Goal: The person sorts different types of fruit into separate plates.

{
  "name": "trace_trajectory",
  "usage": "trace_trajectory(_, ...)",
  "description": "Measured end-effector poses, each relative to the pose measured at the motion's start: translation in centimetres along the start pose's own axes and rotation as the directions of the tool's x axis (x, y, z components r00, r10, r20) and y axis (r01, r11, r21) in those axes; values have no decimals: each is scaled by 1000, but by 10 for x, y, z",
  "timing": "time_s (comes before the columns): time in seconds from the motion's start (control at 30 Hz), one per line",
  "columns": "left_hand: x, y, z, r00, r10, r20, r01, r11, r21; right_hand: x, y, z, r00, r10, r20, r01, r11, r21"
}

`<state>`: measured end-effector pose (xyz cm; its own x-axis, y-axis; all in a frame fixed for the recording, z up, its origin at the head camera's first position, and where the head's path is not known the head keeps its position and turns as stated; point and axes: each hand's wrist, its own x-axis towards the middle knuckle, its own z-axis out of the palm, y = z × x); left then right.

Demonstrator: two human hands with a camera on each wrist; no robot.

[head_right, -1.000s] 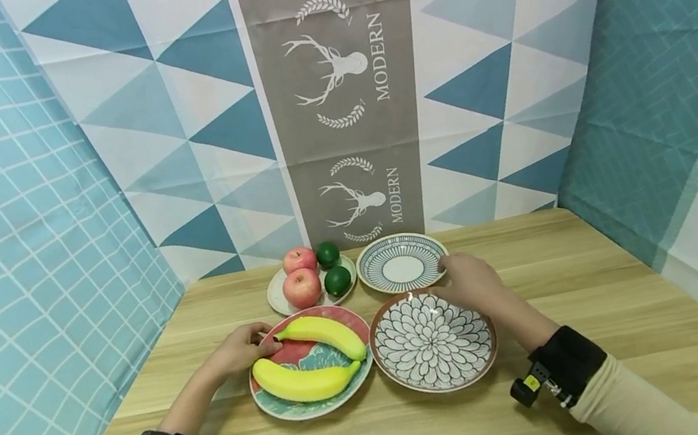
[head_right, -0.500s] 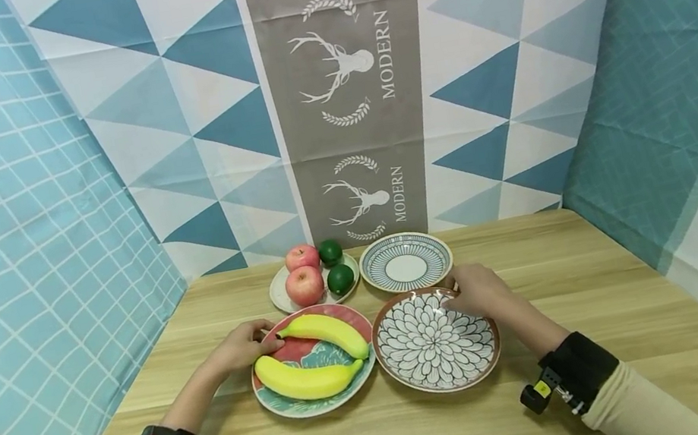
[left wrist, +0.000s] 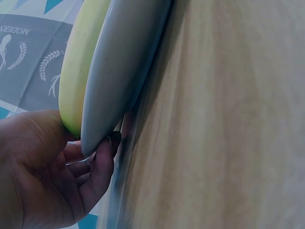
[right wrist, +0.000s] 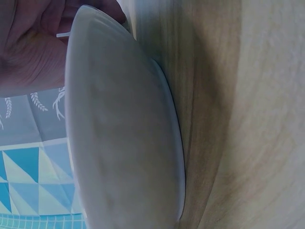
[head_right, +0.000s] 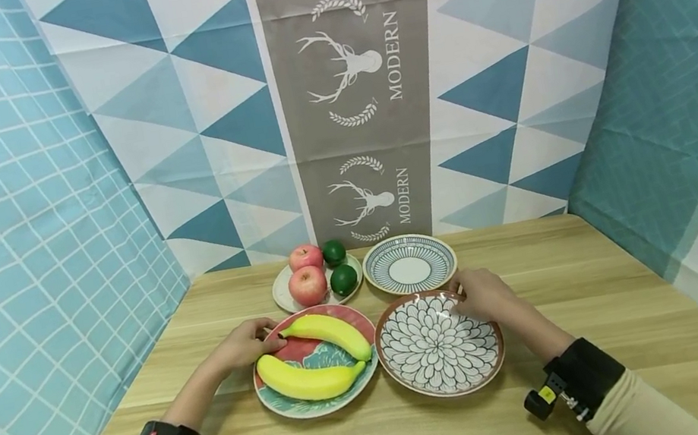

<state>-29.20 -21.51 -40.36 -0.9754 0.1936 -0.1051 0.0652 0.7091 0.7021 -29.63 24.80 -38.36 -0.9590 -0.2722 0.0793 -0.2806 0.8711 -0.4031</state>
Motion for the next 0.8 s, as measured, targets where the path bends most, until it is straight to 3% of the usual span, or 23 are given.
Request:
trace_trajectory(0.57,-1,2,0,1000,-13,5,13,1000,21,-1,-2,2,1000,19,-11,-19,1000,-2)
trace_trajectory(0.8,-2,2,0,1000,10,-13,-9,999,41,-2,-4,5,999,24,-30,-24,1000,-12)
